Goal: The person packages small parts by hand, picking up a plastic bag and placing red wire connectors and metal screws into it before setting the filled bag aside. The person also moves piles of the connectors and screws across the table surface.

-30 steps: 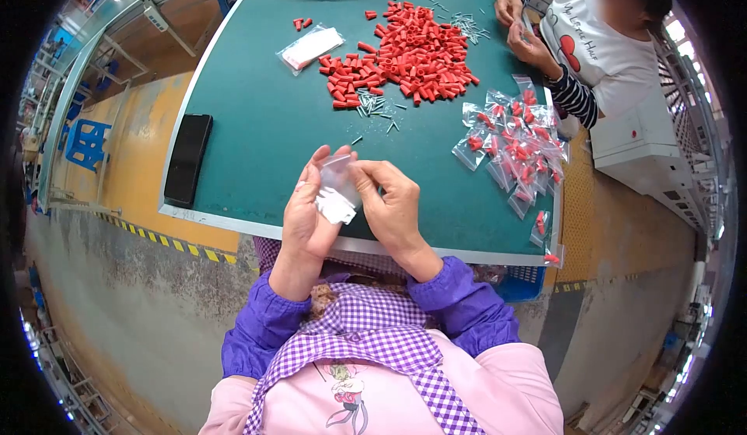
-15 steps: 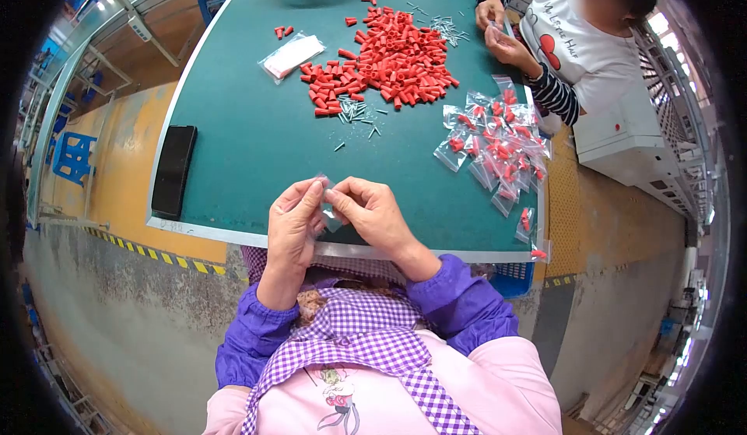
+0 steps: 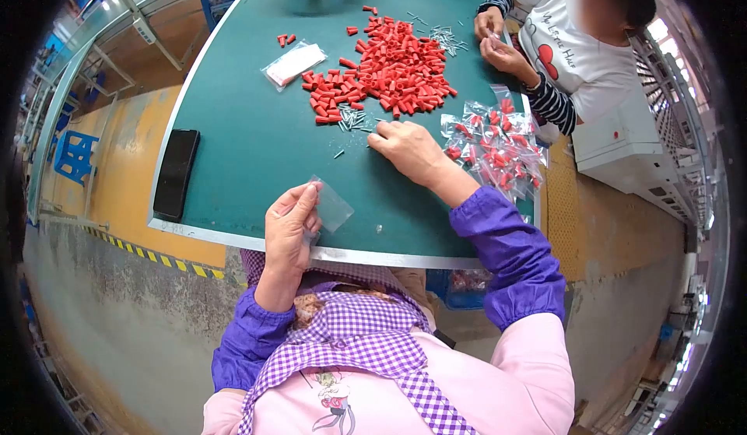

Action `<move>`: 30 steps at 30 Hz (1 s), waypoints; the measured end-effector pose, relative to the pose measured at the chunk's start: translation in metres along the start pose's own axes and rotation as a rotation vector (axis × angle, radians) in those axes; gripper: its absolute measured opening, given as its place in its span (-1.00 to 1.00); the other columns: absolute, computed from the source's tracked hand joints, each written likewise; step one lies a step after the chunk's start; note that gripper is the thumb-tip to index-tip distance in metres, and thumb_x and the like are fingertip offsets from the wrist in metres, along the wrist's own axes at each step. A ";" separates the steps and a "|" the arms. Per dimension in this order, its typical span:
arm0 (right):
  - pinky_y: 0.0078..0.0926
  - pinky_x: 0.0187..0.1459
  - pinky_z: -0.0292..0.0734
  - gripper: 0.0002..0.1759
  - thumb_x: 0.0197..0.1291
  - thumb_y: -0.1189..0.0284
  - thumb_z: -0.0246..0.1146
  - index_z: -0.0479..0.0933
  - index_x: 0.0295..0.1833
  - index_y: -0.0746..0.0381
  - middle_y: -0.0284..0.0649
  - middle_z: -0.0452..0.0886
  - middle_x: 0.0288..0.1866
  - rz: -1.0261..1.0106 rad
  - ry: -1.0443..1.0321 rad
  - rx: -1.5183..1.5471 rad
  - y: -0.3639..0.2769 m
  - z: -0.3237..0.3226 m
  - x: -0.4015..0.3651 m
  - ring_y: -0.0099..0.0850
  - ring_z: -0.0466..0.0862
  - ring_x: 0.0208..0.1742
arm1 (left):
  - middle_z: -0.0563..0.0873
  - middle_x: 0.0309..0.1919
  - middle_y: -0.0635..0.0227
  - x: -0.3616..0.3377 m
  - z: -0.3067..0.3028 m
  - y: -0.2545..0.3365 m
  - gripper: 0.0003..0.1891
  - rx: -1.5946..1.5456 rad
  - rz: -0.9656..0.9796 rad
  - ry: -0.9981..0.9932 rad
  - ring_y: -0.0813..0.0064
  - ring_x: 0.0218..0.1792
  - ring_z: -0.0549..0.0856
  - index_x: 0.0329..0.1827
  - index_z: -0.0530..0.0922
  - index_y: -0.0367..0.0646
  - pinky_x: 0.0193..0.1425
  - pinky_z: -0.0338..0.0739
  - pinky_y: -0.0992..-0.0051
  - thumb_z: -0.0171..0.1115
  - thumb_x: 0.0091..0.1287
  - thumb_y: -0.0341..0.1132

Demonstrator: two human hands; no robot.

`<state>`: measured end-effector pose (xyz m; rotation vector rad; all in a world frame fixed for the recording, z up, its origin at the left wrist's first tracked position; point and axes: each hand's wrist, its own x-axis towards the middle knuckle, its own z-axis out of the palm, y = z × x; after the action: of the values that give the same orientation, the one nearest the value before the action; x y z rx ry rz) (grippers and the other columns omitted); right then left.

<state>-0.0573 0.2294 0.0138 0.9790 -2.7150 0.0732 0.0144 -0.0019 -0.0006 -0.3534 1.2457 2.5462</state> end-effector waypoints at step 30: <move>-0.23 -0.18 0.52 -0.88 0.07 0.61 0.10 0.42 -0.23 0.33 -0.04 0.48 -0.27 0.142 -0.162 0.127 -0.013 0.004 0.035 -0.10 0.60 -0.17 | 0.59 -0.53 0.52 0.000 0.002 -0.001 -0.91 0.132 0.070 0.019 0.79 -0.65 0.41 -0.30 0.62 -0.25 -0.62 0.24 0.75 0.34 0.20 -0.44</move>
<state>-0.0759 0.1972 0.0178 0.8574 -2.9584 0.2040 0.0141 0.0004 0.0002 -0.3113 1.4491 2.5061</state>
